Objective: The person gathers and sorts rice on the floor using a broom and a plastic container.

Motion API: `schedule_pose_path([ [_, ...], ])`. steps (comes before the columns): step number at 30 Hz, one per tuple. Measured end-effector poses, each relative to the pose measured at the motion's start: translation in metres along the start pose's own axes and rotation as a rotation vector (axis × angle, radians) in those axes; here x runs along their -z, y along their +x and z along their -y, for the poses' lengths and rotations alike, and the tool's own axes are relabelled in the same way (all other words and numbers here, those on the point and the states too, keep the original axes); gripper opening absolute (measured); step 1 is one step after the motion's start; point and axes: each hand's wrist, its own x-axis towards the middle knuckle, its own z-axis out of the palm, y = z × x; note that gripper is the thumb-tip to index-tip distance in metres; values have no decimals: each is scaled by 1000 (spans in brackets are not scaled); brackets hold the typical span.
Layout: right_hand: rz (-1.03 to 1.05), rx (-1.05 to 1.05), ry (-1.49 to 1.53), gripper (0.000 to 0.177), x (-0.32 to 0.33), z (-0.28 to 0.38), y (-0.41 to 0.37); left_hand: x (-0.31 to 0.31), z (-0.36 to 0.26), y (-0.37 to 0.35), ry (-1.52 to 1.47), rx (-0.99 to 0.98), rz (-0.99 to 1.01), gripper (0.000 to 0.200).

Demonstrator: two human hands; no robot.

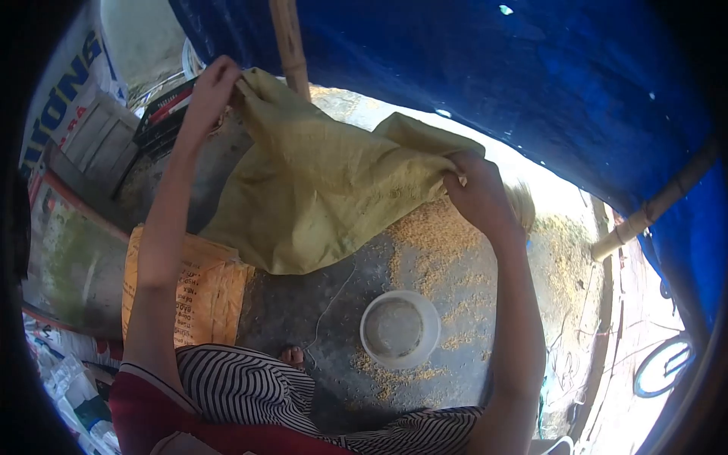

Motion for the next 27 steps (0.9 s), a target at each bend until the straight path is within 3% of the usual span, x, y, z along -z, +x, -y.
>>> schedule_pose_path([
  [2, -27, 7, -30, 22, 12, -3, -13, 2, -9, -10, 145, 66, 63, 22],
  [3, 85, -42, -44, 23, 9, -4, -22, 4, -13, -17, 303, 141, 121, 23],
  [5, 294, -22, -48, 24, -10, -12, -40, -10, 12, -39, 902, 163, 371, 28],
  [7, 371, 33, -45, 23, -25, -14, -51, -33, 20, -81, 1180, -92, 417, 34],
  [11, 539, 2, -99, 23, -33, -3, -59, -105, -3, -106, 453, -353, 732, 53],
  [13, 558, 25, -129, 23, -33, 3, -58, -145, -9, -122, 465, -440, 994, 56],
  [14, 601, 15, -127, 24, -33, 7, -58, -160, 9, -137, 462, -443, 995, 56],
  [16, 643, 2, -127, 25, -32, 14, -60, -194, 52, -172, 698, -728, 722, 39],
  [17, 661, -30, -119, 24, -32, 17, -61, -200, 59, -180, 698, -729, 722, 39],
  [19, 689, -66, -104, 24, -35, 16, -63, -207, 66, -197, 913, -533, 610, 31],
  [20, 694, -54, -122, 22, -36, 12, -65, -207, 74, -194, 910, -528, 614, 31],
  [22, 701, -49, -139, 20, -37, 4, -67, -198, 85, -161, 631, -108, 964, 22],
  [24, 645, 26, -181, 17, -36, -4, -67, -213, 166, -132, 15, 73, 724, 20],
  [25, 647, 27, -176, 17, -36, -6, -66, -185, 101, -106, 84, -153, 344, 22],
  [26, 667, -27, -151, 16, -37, -6, -64, -191, 154, -56, 429, -16, 496, 27],
  [27, 687, -79, -129, 15, -38, -6, -62, -156, 112, -24, 410, 193, 396, 32],
])
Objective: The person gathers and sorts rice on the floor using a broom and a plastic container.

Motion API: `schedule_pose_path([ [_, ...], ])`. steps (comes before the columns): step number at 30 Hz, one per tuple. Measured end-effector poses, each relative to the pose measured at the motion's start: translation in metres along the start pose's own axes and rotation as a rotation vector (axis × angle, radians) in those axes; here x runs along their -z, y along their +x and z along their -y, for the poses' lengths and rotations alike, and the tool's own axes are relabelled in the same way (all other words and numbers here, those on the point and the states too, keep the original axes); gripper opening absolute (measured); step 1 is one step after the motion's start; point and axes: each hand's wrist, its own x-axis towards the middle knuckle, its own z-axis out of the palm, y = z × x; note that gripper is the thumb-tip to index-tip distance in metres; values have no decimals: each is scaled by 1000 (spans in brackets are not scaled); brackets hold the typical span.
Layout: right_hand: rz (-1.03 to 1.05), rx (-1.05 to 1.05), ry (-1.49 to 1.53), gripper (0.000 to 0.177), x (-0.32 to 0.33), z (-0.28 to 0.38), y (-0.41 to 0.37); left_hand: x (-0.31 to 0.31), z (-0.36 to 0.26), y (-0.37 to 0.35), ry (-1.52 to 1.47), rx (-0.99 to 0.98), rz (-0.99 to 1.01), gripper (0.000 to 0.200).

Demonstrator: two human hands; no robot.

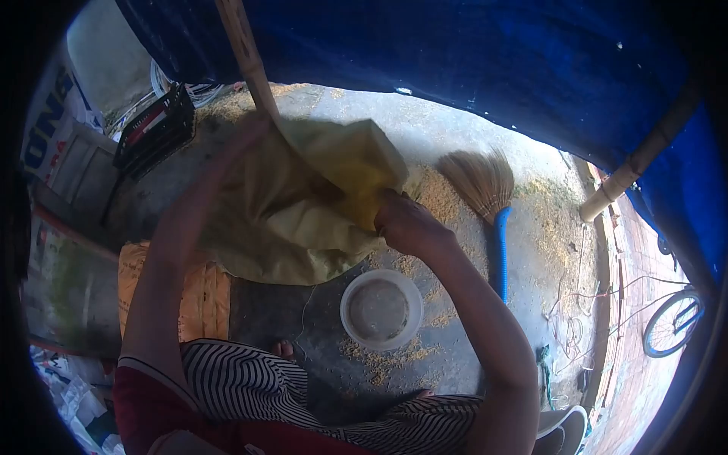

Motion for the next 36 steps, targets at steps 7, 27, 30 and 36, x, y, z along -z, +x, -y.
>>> schedule_pose_path([
  [7, -255, 131, -48, 15, -15, -7, 14, 43, 4, -14, -61, 44, -218, 76],
  [27, -1133, 374, 289, 24, 52, -10, 29, 134, 125, 66, -484, 102, -417, 49],
  [30, -1062, 401, 249, 24, 29, -6, 35, 174, 132, 78, -323, 48, -663, 49],
  [36, -804, 350, 291, 24, -1, -22, 44, 105, 112, 25, -377, 285, -239, 56],
])
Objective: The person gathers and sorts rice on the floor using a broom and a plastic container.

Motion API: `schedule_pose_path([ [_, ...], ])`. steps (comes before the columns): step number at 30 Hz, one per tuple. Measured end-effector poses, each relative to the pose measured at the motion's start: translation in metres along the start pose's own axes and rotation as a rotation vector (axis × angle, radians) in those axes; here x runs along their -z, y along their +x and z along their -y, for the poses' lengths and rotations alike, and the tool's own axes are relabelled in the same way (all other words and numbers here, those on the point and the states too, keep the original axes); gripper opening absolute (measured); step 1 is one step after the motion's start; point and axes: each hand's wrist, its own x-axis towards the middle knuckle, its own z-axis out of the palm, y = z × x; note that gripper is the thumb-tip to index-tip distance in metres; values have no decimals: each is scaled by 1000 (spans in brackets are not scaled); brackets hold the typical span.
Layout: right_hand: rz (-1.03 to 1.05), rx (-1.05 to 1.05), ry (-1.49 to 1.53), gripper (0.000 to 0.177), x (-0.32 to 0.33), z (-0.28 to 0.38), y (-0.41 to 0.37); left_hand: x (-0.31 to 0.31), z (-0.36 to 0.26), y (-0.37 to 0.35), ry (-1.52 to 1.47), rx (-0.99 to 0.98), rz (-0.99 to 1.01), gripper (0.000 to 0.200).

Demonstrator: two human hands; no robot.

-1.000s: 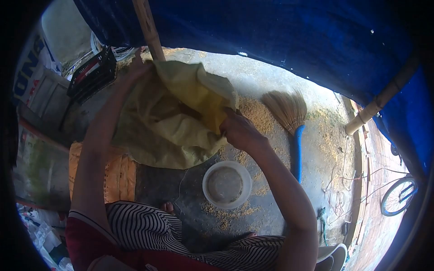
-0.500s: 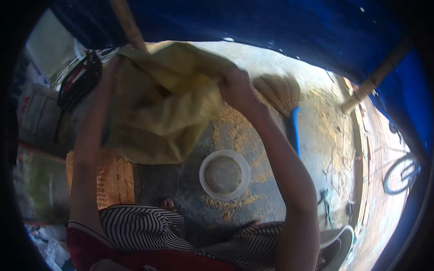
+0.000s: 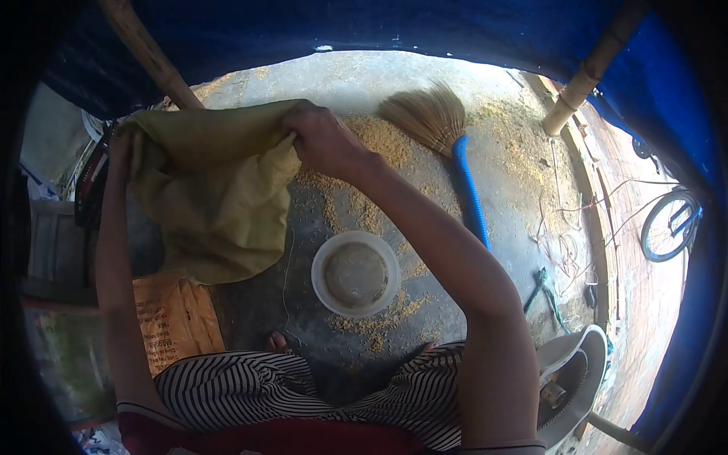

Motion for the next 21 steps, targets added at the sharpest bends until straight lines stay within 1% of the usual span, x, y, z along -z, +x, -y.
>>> schedule_pose_path([
  [1, 16, -27, 14, 25, 0, 1, 1, -5, -7, -16, 1, 0, -1, 56],
  [3, 25, -34, -22, 25, -5, -5, -1, -24, -34, -48, 183, 158, -3, 60],
  [4, 37, -45, -60, 26, -9, -9, -3, -25, -38, -45, 436, -456, -114, 66],
  [5, 31, -48, -59, 26, -13, -14, -4, -28, -46, -46, 391, -584, -221, 65],
  [6, -12, -44, -77, 27, -19, -22, -5, -35, -83, -73, 342, -710, -325, 64],
  [7, -50, -42, -94, 27, -22, -27, -4, -42, -125, -115, 189, -734, -58, 63],
  [8, -45, -52, -91, 27, -23, -28, -3, -51, -164, -166, 32, -741, 211, 61],
  [9, -59, -61, -74, 28, -22, -26, 0, -61, -187, -212, -78, -474, 532, 60],
  [10, -73, -68, -58, 28, -22, -24, 2, -76, -195, -239, 137, -713, 642, 54],
  [12, -31, -54, -56, 29, -22, -18, 4, -125, -155, -263, 391, -1326, 451, 52],
  [13, 1, -30, -58, 30, -22, -15, 5, -138, -132, -264, 389, -1325, 453, 52],
  [15, -12, -15, -96, 33, -18, -6, -2, -150, -87, -249, 529, -988, 738, 46],
  [17, -28, 15, 10, 37, -3, 0, -9, -144, -55, -216, 564, -838, 732, 44],
  [18, 2, -35, -16, 39, 5, -4, -15, -146, -5, -182, 396, -830, 625, 43],
  [19, -4, -51, -32, 39, 17, -13, -25, -141, 29, -153, 207, -681, 626, 39],
  [20, 58, -103, -128, 35, 34, -28, -40, -119, 58, -117, 428, -550, 616, 36],
  [21, 114, -158, -232, 30, 56, -49, -58, -89, 73, -98, -108, -204, 779, 36],
])
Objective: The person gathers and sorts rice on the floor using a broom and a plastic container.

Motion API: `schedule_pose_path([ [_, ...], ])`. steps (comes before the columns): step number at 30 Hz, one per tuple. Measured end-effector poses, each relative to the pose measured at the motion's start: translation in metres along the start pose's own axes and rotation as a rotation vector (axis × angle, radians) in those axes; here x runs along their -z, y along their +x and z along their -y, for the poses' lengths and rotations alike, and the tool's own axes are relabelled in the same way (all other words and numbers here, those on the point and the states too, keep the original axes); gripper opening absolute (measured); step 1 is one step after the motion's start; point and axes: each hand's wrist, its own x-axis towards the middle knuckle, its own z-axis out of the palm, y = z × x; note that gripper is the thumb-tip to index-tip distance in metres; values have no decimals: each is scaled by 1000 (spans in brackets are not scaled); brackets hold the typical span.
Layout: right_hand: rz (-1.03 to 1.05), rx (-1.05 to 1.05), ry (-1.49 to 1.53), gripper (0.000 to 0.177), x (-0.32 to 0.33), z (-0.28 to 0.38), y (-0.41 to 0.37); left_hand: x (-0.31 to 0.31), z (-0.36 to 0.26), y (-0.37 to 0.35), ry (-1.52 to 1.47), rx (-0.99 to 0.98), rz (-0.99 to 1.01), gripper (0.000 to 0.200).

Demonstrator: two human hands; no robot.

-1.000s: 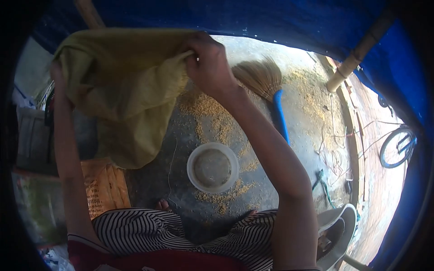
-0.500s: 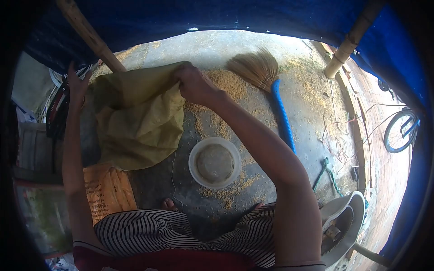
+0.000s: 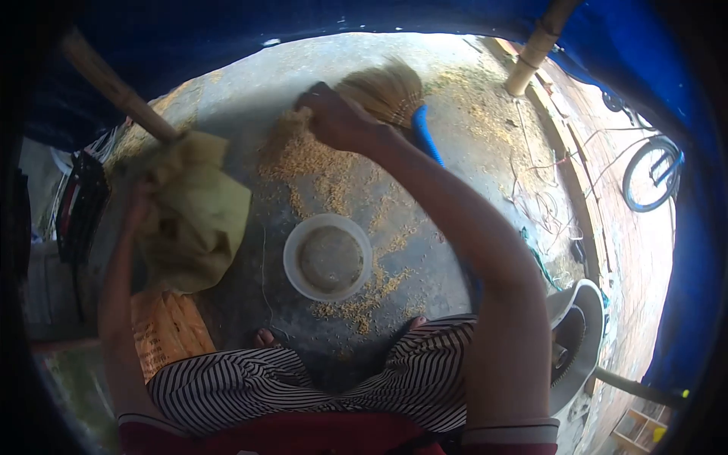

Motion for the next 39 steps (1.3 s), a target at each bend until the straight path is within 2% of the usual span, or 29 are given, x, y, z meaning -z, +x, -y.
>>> schedule_pose_path([
  [1, 16, 35, -54, 36, -4, -38, -16, 36, 42, -7, 284, -69, -146, 41],
  [2, 34, 67, -103, 43, -5, -69, -36, 61, 76, -16, 647, 12, -204, 43],
  [3, 307, -177, -254, 42, 11, -72, -54, 72, 93, -18, 1010, 94, -265, 47],
  [4, 578, -419, -403, 41, 27, -71, -71, 69, 69, -30, 1010, 87, -266, 47],
  [5, 693, -467, -476, 38, 29, -84, -94, 49, 29, -31, 1190, -134, -313, 52],
  [6, 824, -671, -507, 35, 32, -76, -108, -4, -41, -28, 1365, -359, -358, 58],
  [8, 947, -832, -511, 29, 23, -86, -144, -97, -165, -30, 889, -472, -316, 62],
  [9, 770, -928, -462, 30, 9, -98, -171, -139, -182, -30, 926, -489, -296, 59],
  [10, 548, -886, -494, 36, -6, -108, -202, -179, -185, -31, 923, -617, -240, 53],
  [11, 555, -942, -535, 37, -11, -113, -220, -206, -175, -18, 694, -868, 38, 65],
  [12, 551, -950, -535, 37, -6, -106, -224, -241, -202, -37, 751, -806, 227, 64],
  [14, 716, -1070, -494, 38, 17, -87, -232, -291, -190, -47, 789, -455, 550, 72],
  [16, 691, -1153, -458, 39, 19, -95, -254, -318, -170, -45, 656, -96, 697, 60],
  [18, 655, -1145, -394, 36, 26, -87, -265, -326, -149, -28, 532, -113, 828, 44],
  [20, 659, -980, -231, 34, 21, -93, -272, -329, -126, -21, 437, -218, 754, 33],
  [21, 709, -992, -196, 34, 25, -95, -273, -326, -125, -13, 440, -234, 765, 33],
  [22, 743, -812, -99, 46, 16, -96, -262, -321, -129, -6, 506, -223, 774, 33],
  [24, 464, -1012, 600, 62, 36, -38, -231, -331, -160, 0, 571, -240, 827, 33],
  [26, 422, -1010, 959, 75, 33, -25, -221, -342, -215, 2, 587, -182, 691, 34],
  [27, 407, -1012, 960, 75, 38, -26, -223, -351, -232, 1, 592, -193, 696, 34],
  [29, 408, -1052, 776, 74, 52, -34, -219, -369, -263, -4, 486, -68, 632, 34],
  [30, 293, -1169, 734, 66, 52, -53, -229, -379, -277, -11, 490, -77, 628, 34],
  [31, 202, -1003, 948, 59, 47, -88, -257, -390, -290, -19, 87, 74, 669, 36],
  [32, 131, -1027, 899, 51, 56, -104, -271, -396, -297, -25, -316, 230, 694, 38],
  [34, 36, -1158, 762, 48, 100, -111, -293, -398, -308, -25, -232, 192, 779, 39],
  [35, -114, -1114, 802, 50, 119, -113, -318, -399, -312, -23, -150, 137, 854, 41],
  [37, -359, -1249, 753, 50, 137, -124, -353, -397, -300, -15, -77, 79, 923, 39],
  [38, -403, -1383, 747, 46, 141, -141, -378, -395, -291, -11, -10, 24, 991, 38],
  [39, -571, -1389, 809, 43, 136, -154, -407, -394, -284, -10, -9, 27, 986, 38],
])
